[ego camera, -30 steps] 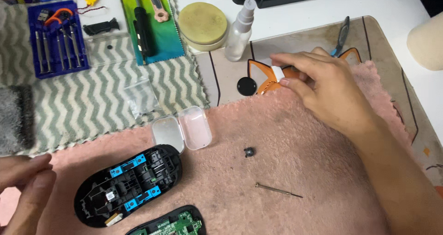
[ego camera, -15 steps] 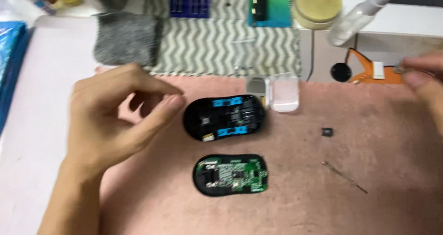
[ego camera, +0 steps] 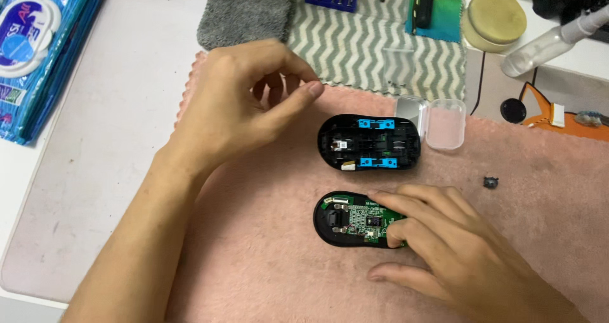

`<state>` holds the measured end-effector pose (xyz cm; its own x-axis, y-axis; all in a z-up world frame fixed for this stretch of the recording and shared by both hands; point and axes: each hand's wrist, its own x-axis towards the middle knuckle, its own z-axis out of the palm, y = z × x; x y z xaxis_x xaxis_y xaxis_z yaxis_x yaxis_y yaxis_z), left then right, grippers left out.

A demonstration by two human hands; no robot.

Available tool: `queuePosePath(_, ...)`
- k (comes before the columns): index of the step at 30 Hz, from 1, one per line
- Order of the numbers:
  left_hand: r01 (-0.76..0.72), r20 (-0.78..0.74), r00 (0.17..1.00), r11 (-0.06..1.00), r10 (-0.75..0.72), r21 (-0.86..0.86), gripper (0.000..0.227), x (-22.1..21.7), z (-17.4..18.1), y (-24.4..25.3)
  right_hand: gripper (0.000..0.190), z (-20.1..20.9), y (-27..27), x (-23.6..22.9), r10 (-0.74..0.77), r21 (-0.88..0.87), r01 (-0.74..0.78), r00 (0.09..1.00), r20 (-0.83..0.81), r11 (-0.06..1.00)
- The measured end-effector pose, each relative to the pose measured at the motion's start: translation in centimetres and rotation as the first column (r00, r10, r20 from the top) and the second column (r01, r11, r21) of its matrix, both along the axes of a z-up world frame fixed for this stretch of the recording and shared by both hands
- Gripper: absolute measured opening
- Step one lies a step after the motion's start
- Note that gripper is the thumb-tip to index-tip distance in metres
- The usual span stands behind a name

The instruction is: The person disassembles a wireless computer mouse on a workbench. They remove screws from the casing, separate the top shell from the bottom, and detach the internal circuit board. The person also handles a small plastic bag containing screws and uses a screwdriver to loosen components.

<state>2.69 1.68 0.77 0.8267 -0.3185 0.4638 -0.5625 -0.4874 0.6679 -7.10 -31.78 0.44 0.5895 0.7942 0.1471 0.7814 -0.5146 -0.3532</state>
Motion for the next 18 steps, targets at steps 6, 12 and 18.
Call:
queuePosePath(6,0.118,-0.047,0.991,0.987,-0.124,-0.112,0.007,-0.1,0.0,-0.6,0.044,0.0,1.6,0.7,0.054,-0.023,-0.052,0.997,0.058,0.998)
queuePosePath(12,0.155,-0.057,0.985,0.984,-0.16,-0.091,0.022,-0.3,0.2,-1.2,0.038,1.0,1.4,0.9,0.144,-0.062,-0.142,0.989,0.034,0.988)
queuePosePath(18,0.209,-0.201,0.954,0.973,-0.225,-0.095,0.038,-0.8,0.1,-2.6,0.023,0.4,-1.2,0.5,0.266,-0.141,-0.264,0.964,-0.009,0.954)
